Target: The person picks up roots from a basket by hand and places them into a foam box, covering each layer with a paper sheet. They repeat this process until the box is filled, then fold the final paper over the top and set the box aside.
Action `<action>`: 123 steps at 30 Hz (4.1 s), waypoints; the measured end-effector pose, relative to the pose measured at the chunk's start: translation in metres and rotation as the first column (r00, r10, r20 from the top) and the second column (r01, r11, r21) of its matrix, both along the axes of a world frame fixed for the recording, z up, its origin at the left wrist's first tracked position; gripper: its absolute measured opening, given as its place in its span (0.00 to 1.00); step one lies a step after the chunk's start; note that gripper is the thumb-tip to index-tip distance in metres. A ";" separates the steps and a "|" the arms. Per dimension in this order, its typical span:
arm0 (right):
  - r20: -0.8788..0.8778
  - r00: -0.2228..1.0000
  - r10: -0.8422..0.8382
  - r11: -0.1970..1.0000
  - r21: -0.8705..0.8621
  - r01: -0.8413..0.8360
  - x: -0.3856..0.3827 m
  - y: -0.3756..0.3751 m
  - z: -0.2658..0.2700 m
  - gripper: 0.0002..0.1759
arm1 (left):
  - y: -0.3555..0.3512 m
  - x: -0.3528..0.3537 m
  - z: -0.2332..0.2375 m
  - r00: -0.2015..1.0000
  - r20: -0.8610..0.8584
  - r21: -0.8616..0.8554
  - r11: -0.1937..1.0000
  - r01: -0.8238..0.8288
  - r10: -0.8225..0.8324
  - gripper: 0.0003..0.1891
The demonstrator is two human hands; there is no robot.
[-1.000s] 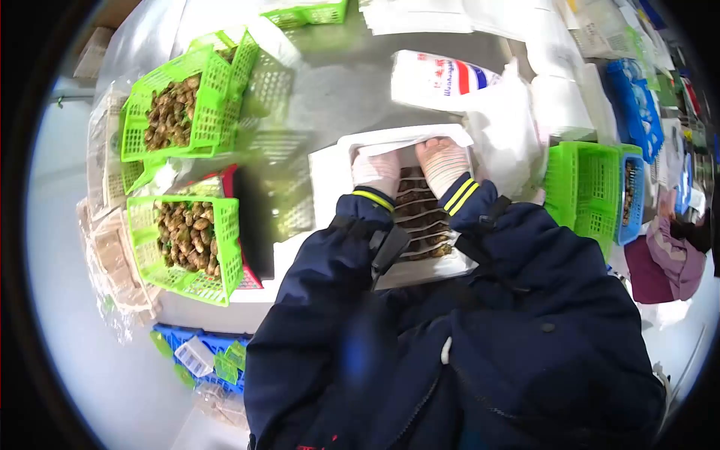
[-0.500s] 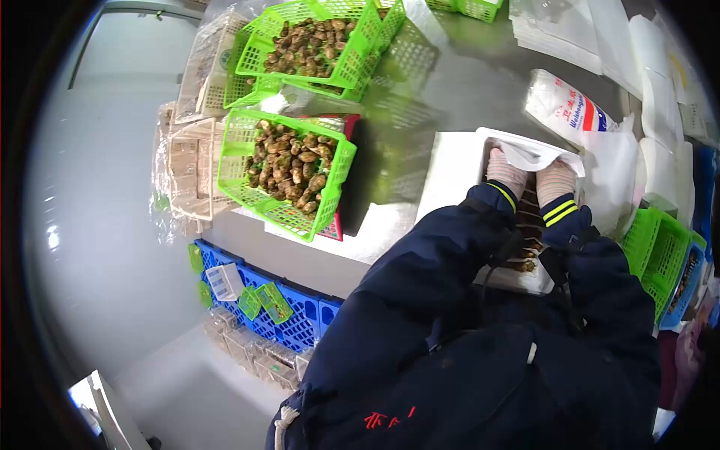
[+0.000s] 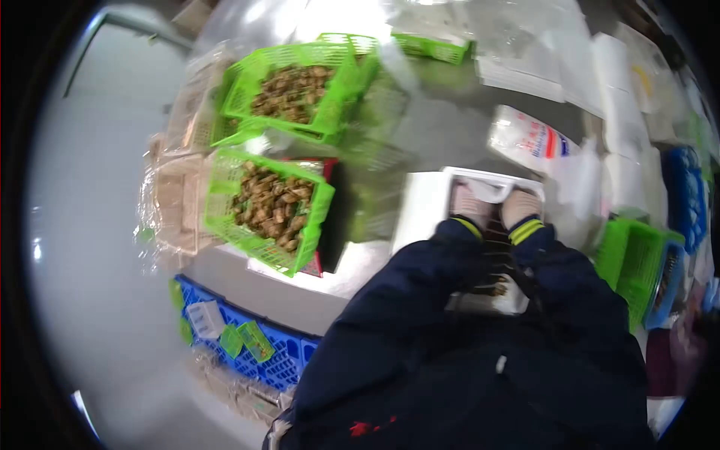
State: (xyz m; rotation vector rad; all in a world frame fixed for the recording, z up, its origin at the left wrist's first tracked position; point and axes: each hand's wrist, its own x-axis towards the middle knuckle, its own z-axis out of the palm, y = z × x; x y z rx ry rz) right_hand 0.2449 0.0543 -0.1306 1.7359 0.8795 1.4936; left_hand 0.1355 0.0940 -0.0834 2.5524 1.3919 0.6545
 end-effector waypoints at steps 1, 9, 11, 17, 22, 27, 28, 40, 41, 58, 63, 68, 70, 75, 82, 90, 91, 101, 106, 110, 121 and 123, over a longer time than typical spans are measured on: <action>-0.569 0.820 -0.060 0.997 0.007 0.077 -0.001 -0.001 -0.013 0.15 | -0.003 -0.007 0.046 0.957 -0.269 -0.191 0.980 0.053 -0.104 0.11; -0.960 0.277 -0.045 0.854 -0.181 -0.488 -0.001 -0.015 0.115 0.07 | -0.006 -0.010 0.026 0.876 -0.429 -0.189 0.971 0.149 -0.218 0.11; -0.974 0.205 -0.099 0.865 -0.186 -0.466 -0.003 -0.019 0.119 0.07 | -0.009 -0.013 0.022 0.903 -0.352 -0.061 0.968 0.241 -0.247 0.10; -0.988 0.138 -0.065 0.847 -0.128 -0.516 0.007 -0.027 0.104 0.09 | -0.017 -0.016 0.022 0.850 -0.448 -0.146 0.961 0.237 -0.277 0.10; -0.923 0.092 -0.374 0.799 -0.371 -0.473 0.007 -0.009 0.118 0.12 | -0.010 -0.016 0.058 0.847 -0.446 -0.452 0.889 0.065 -0.289 0.20; -0.848 -0.038 -0.529 0.819 -0.498 -0.285 0.011 0.005 0.082 0.16 | -0.002 -0.022 0.044 0.873 -0.410 -0.522 0.853 0.012 -0.264 0.12; -0.859 0.050 -0.509 0.792 -0.490 -0.363 0.011 0.003 0.087 0.16 | -0.003 -0.022 0.039 0.874 -0.408 -0.523 0.852 0.014 -0.265 0.12; -0.934 -0.114 -0.338 0.845 -0.248 -0.474 0.013 -0.008 0.135 0.21 | -0.007 -0.023 0.054 0.899 -0.337 -0.514 0.854 0.074 -0.280 0.22; -0.920 -0.072 -0.386 0.827 -0.311 -0.469 0.014 -0.004 0.129 0.19 | -0.007 -0.024 0.058 0.906 -0.303 -0.493 0.862 0.116 -0.295 0.24; -0.942 0.250 -0.224 0.793 -0.325 -0.515 0.015 -0.006 0.126 0.14 | 0.000 -0.021 -0.003 0.973 -0.204 -0.477 0.879 -0.002 -0.109 0.16; -0.835 0.289 -0.468 0.715 -0.550 -0.431 0.012 0.011 0.091 0.16 | 0.003 -0.022 0.014 0.977 -0.162 -0.394 0.917 0.062 -0.136 0.15; -0.898 0.274 -0.344 0.828 -0.428 -0.363 0.012 0.008 0.079 0.14 | -0.016 -0.016 0.070 0.896 -0.405 -0.237 0.967 0.090 -0.182 0.19; -0.910 0.263 -0.321 0.816 -0.407 -0.411 0.014 0.007 0.077 0.14 | -0.040 -0.026 0.078 0.920 -0.326 -0.126 0.975 0.184 -0.216 0.27; -0.961 0.128 -0.246 0.885 -0.276 -0.375 0.003 -0.005 0.116 0.09 | -0.053 -0.026 0.037 0.978 -0.170 -0.376 0.925 0.051 -0.123 0.41; -0.947 -0.292 -0.137 0.971 -0.070 -0.228 -0.021 -0.047 0.144 0.29 | -0.050 -0.022 0.038 0.945 -0.291 -0.379 0.925 0.028 -0.148 0.43; -0.955 -0.207 -0.212 0.977 -0.199 -0.083 -0.011 -0.019 0.094 0.29 | -0.042 -0.015 0.024 0.983 -0.109 -0.426 0.887 -0.182 0.149 0.39; -0.949 -0.221 -0.224 0.973 -0.204 -0.109 -0.008 -0.020 0.097 0.28 | -0.039 -0.013 0.032 0.963 -0.217 -0.506 0.825 -0.253 0.162 0.38; -0.920 -0.335 -0.202 0.979 -0.188 -0.076 -0.008 -0.023 0.112 0.29 | -0.031 -0.027 0.032 0.984 -0.130 -0.441 0.881 -0.171 0.125 0.28; -0.928 -0.371 -0.030 0.983 0.041 -0.181 -0.001 -0.046 0.142 0.15 | -0.064 -0.029 0.050 0.981 -0.181 -0.339 0.941 -0.002 -0.064 0.41; -0.812 -0.552 0.188 0.924 0.337 -0.180 0.031 -0.077 0.156 0.15 | -0.054 -0.040 0.028 0.967 -0.213 -0.400 0.916 0.042 -0.137 0.40; -0.839 -0.524 -0.144 0.989 -0.097 -0.115 0.099 -0.242 0.149 0.14 | -0.060 -0.035 0.026 0.884 -0.398 -0.319 0.940 0.117 -0.246 0.44; -0.799 -0.575 -0.179 0.983 -0.172 -0.067 0.105 -0.257 0.144 0.16 | -0.059 -0.035 0.029 0.842 -0.476 -0.349 0.933 0.083 -0.253 0.46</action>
